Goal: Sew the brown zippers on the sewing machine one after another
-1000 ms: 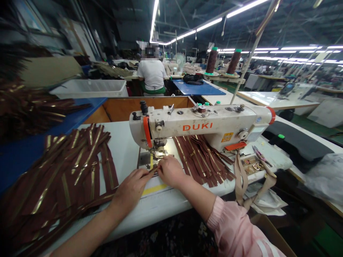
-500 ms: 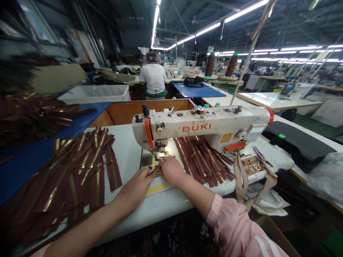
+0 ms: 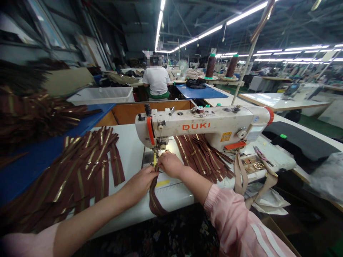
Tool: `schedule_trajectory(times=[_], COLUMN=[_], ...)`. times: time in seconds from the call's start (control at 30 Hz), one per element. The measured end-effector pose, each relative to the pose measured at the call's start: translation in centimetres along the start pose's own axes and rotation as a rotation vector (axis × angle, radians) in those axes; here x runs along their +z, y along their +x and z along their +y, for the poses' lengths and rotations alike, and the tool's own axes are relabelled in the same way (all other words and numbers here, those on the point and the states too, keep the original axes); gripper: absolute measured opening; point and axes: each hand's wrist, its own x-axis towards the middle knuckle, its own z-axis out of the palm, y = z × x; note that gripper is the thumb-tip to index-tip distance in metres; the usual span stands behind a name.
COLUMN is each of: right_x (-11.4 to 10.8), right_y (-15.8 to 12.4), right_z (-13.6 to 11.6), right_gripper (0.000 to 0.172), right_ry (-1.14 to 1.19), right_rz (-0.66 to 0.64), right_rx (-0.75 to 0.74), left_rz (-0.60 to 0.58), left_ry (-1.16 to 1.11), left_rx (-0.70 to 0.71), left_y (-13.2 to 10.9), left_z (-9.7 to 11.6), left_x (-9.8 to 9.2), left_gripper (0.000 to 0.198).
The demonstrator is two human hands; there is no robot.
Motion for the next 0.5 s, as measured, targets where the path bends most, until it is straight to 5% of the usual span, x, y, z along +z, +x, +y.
schedule_trajectory(times=[0.17, 0.37, 0.5], right_x=[0.2, 0.5, 0.8], right_y=[0.0, -0.1, -0.2], right_z=[0.1, -0.3, -0.5], right_gripper=[0.008, 0.009, 0.009], right_ry=[0.035, 0.043, 0.037], right_rz=[0.026, 0.066, 0.092], right_rx=[0.009, 0.068, 0.095], left_rz=[0.017, 0.116, 0.072], left_ry=[0.14, 0.238, 0.271], left_rx=[0.033, 0.173, 0.276], left_y=[-1.0, -1.5, -1.5], left_z=[0.2, -1.7, -3.0], left_x=[0.4, 1.4, 1.2], left_gripper=[0.025, 0.035, 0.035])
